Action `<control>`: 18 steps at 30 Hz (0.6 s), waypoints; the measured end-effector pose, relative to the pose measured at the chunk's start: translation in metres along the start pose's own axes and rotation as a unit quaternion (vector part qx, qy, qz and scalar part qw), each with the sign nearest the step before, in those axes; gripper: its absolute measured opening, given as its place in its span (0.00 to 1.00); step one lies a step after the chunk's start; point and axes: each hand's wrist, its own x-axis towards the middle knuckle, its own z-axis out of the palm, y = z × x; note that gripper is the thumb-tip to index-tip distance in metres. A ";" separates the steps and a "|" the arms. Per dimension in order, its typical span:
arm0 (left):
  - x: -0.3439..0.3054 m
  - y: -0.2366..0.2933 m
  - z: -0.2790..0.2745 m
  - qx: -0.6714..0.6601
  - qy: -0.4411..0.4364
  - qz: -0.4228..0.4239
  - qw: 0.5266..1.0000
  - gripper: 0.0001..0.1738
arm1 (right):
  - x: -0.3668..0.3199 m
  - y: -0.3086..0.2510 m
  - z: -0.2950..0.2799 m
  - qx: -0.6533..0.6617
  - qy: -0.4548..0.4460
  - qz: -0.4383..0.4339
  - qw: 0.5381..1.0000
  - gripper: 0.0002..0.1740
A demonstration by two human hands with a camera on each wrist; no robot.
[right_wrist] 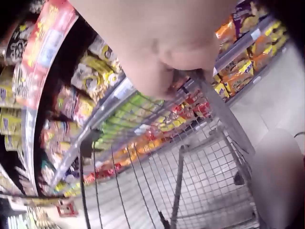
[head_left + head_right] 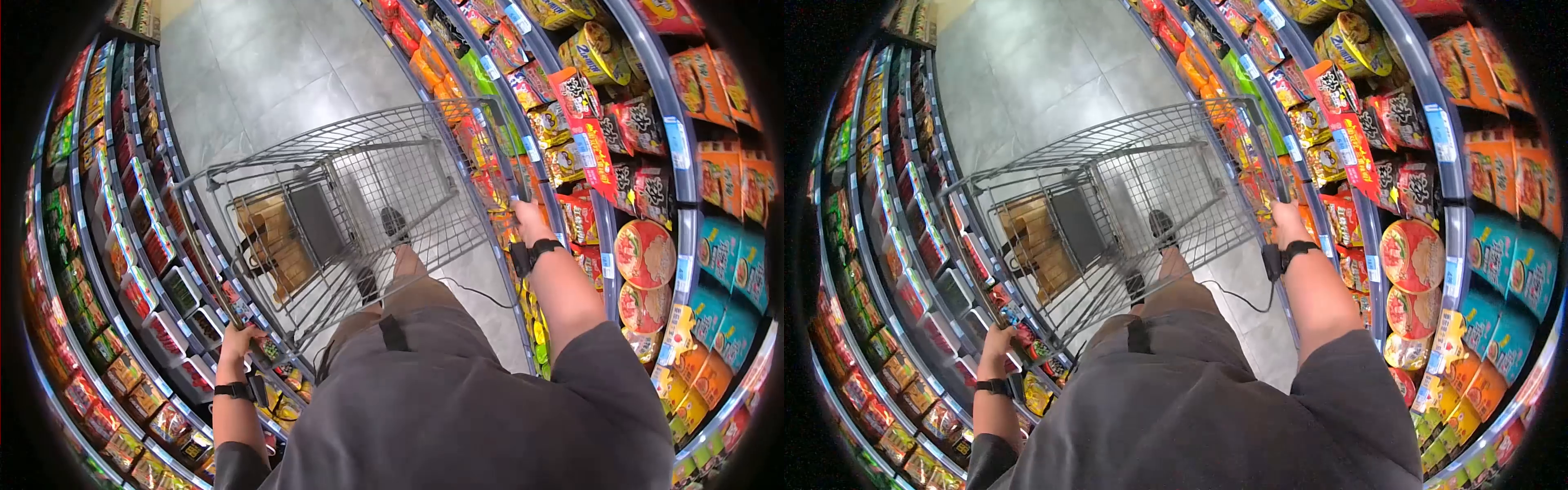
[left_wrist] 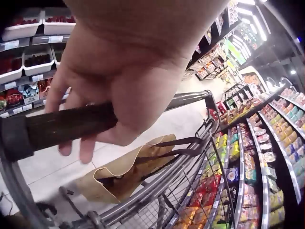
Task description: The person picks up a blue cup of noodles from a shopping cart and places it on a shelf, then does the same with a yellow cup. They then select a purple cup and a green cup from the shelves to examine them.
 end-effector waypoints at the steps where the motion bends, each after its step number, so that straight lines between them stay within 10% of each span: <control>1: 0.004 0.003 0.003 -0.065 0.072 0.071 0.993 0.13 | 0.007 0.001 0.001 -0.124 0.004 -0.001 0.992 0.33; 3: 0.020 0.013 0.008 -0.234 0.182 0.172 0.939 0.07 | 0.019 0.005 -0.009 -0.181 -0.010 -0.019 0.983 0.33; 8: 0.045 0.058 -0.013 -0.163 0.188 0.119 0.961 0.21 | 0.075 0.003 -0.015 -0.385 0.009 -0.212 0.898 0.21; 18: 0.091 0.064 -0.043 -0.169 0.361 0.136 0.907 0.23 | 0.023 -0.112 0.046 -0.558 -0.038 -0.159 0.814 0.31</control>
